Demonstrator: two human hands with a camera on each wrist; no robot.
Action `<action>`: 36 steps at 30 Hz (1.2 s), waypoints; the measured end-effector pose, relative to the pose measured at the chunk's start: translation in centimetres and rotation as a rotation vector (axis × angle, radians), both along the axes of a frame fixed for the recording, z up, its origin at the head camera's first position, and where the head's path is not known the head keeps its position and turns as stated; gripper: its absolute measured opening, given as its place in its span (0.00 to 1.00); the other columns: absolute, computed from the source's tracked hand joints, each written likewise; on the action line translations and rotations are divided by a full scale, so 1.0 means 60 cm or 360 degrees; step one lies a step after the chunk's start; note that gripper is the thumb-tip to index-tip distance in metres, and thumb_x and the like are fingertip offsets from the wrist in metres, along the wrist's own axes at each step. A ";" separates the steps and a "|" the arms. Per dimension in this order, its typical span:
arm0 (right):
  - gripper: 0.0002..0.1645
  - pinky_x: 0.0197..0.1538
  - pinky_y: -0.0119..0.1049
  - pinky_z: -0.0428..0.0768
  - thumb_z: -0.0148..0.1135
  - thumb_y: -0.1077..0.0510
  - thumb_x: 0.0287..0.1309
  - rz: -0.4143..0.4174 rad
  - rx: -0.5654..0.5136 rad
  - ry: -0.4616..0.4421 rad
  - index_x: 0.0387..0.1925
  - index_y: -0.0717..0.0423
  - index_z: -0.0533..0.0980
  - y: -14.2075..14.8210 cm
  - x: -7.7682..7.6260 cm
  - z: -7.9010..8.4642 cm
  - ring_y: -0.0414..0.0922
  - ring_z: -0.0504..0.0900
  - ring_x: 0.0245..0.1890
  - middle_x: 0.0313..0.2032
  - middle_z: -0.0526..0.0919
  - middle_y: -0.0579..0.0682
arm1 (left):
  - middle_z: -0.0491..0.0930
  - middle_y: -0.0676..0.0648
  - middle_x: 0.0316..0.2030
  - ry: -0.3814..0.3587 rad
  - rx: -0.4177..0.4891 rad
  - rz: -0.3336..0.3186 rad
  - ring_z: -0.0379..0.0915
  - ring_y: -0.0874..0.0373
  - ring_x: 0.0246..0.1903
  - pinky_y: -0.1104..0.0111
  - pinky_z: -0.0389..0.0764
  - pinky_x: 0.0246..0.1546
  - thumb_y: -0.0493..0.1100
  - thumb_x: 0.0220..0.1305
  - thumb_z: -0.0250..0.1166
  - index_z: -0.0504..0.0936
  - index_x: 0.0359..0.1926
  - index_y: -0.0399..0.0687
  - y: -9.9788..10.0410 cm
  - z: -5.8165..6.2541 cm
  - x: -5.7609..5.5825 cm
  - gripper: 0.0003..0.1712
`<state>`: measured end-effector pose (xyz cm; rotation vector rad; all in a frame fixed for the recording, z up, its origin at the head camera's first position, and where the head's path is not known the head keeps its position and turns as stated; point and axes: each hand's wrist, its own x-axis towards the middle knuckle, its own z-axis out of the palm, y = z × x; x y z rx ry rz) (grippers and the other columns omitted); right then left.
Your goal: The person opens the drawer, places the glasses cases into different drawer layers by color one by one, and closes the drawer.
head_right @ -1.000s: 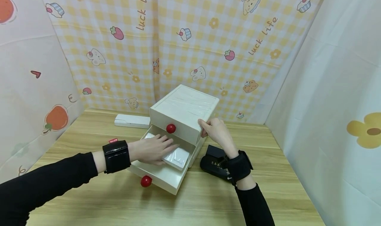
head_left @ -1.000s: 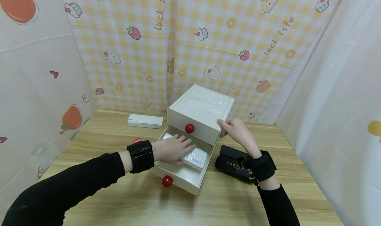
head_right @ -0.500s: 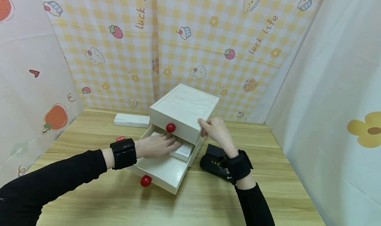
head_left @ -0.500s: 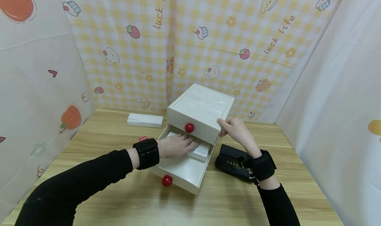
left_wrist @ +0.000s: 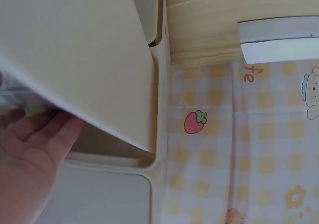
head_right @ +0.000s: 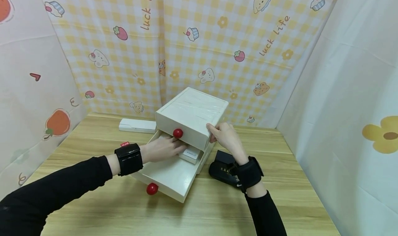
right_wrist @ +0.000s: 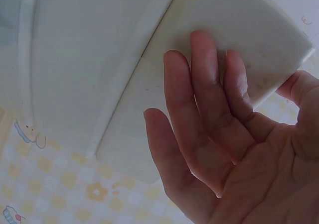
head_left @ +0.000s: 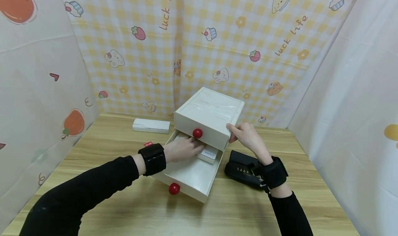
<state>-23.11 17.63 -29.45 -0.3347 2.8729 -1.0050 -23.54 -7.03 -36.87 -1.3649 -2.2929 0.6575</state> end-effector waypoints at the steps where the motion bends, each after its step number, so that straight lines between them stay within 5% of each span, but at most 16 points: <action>1: 0.35 0.48 0.45 0.74 0.43 0.37 0.64 -0.0002 -0.0004 -0.0002 0.19 0.57 0.81 0.000 0.000 -0.001 0.45 0.83 0.33 0.25 0.85 0.51 | 0.79 0.51 0.48 -0.0062 0.0039 0.0002 0.75 0.57 0.48 0.69 0.79 0.42 0.49 0.65 0.54 0.70 0.57 0.53 -0.002 0.002 -0.001 0.20; 5: 0.35 0.49 0.45 0.74 0.43 0.36 0.63 -0.0005 -0.0030 -0.0022 0.20 0.58 0.81 0.000 -0.001 -0.003 0.46 0.83 0.34 0.26 0.85 0.51 | 0.80 0.52 0.48 -0.0293 0.0176 -0.0010 0.75 0.58 0.48 0.66 0.76 0.48 0.52 0.66 0.51 0.74 0.52 0.54 -0.021 0.013 -0.007 0.17; 7: 0.35 0.50 0.45 0.74 0.43 0.36 0.63 -0.0008 -0.0032 -0.0024 0.20 0.58 0.81 0.000 -0.001 -0.003 0.45 0.82 0.34 0.26 0.85 0.51 | 0.81 0.52 0.44 -0.0312 0.0271 -0.0084 0.76 0.59 0.44 0.67 0.76 0.46 0.50 0.65 0.52 0.76 0.47 0.53 -0.038 0.017 -0.014 0.14; 15: 0.35 0.49 0.44 0.74 0.43 0.36 0.63 -0.0015 -0.0032 -0.0013 0.20 0.57 0.81 0.003 -0.002 -0.002 0.44 0.82 0.33 0.25 0.85 0.51 | 0.76 0.50 0.27 0.0031 0.0809 -0.0504 0.73 0.61 0.24 0.72 0.76 0.25 0.40 0.53 0.62 0.79 0.32 0.44 -0.123 -0.001 -0.066 0.05; 19: 0.35 0.48 0.44 0.75 0.43 0.37 0.63 -0.0013 -0.0040 -0.0017 0.20 0.58 0.81 0.003 -0.003 -0.002 0.44 0.82 0.33 0.25 0.85 0.52 | 0.75 0.47 0.29 0.0160 0.1005 -0.0516 0.73 0.58 0.25 0.72 0.76 0.22 0.37 0.53 0.58 0.77 0.32 0.40 -0.153 -0.022 -0.091 0.05; 24: 0.35 0.49 0.43 0.74 0.43 0.36 0.63 -0.0017 -0.0060 -0.0024 0.21 0.58 0.81 0.005 -0.003 -0.003 0.44 0.82 0.33 0.25 0.85 0.52 | 0.77 0.44 0.31 0.0121 0.1105 -0.0128 0.75 0.53 0.30 0.66 0.78 0.26 0.38 0.54 0.58 0.76 0.34 0.39 -0.181 -0.055 -0.117 0.07; 31: 0.34 0.49 0.43 0.75 0.42 0.35 0.62 -0.0021 -0.0065 -0.0060 0.22 0.57 0.79 0.004 -0.002 -0.007 0.43 0.81 0.34 0.25 0.84 0.50 | 0.76 0.38 0.48 -0.0289 0.1047 0.0683 0.70 0.44 0.51 0.53 0.73 0.48 0.44 0.63 0.55 0.74 0.49 0.37 -0.202 -0.097 -0.141 0.18; 36: 0.34 0.49 0.43 0.74 0.42 0.34 0.62 -0.0024 -0.0072 -0.0058 0.23 0.56 0.79 0.000 0.000 -0.005 0.43 0.81 0.35 0.25 0.84 0.50 | 0.70 0.37 0.57 -0.0501 0.1069 0.1007 0.61 0.42 0.60 0.45 0.65 0.55 0.46 0.64 0.53 0.67 0.59 0.37 -0.210 -0.119 -0.155 0.26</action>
